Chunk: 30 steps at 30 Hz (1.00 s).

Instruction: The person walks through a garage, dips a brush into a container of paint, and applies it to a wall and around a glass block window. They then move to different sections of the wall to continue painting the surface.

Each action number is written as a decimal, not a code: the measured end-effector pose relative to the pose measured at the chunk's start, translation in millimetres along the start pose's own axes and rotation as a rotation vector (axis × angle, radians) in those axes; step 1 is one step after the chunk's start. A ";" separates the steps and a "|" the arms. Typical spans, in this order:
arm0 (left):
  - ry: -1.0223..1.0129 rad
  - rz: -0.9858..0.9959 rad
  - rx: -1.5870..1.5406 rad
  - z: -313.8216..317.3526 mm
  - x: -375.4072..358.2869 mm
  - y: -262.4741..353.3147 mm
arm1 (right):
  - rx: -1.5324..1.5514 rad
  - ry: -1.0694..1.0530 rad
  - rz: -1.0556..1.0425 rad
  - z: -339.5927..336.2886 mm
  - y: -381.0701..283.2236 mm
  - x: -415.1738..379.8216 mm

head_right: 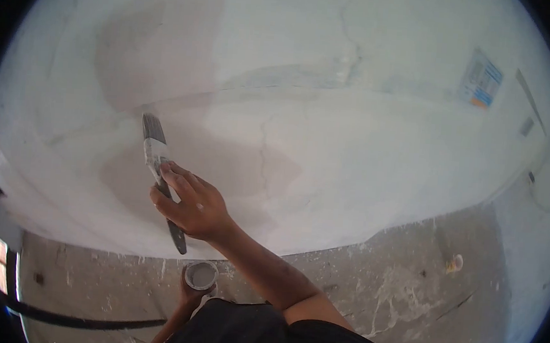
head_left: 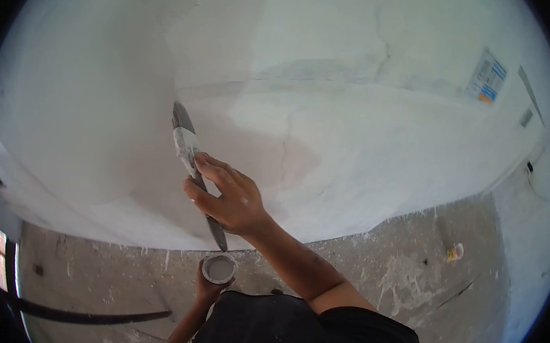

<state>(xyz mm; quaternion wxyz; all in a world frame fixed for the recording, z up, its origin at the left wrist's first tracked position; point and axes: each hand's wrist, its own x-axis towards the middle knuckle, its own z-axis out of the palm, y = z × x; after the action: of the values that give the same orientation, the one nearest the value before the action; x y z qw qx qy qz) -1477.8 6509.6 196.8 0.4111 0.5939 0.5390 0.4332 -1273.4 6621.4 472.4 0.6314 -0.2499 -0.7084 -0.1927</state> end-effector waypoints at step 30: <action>0.127 -0.035 -0.038 -57.2 28.8 -33.8 | -0.523 0.216 0.009 -70.9 52.8 32.4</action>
<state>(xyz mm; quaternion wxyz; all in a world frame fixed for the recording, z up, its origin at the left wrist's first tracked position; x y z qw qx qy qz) -1541.0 6542.3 182.9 0.3948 0.5479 0.5659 0.4729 -1187.8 6625.5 511.3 0.6181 -0.3857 -0.5620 -0.3916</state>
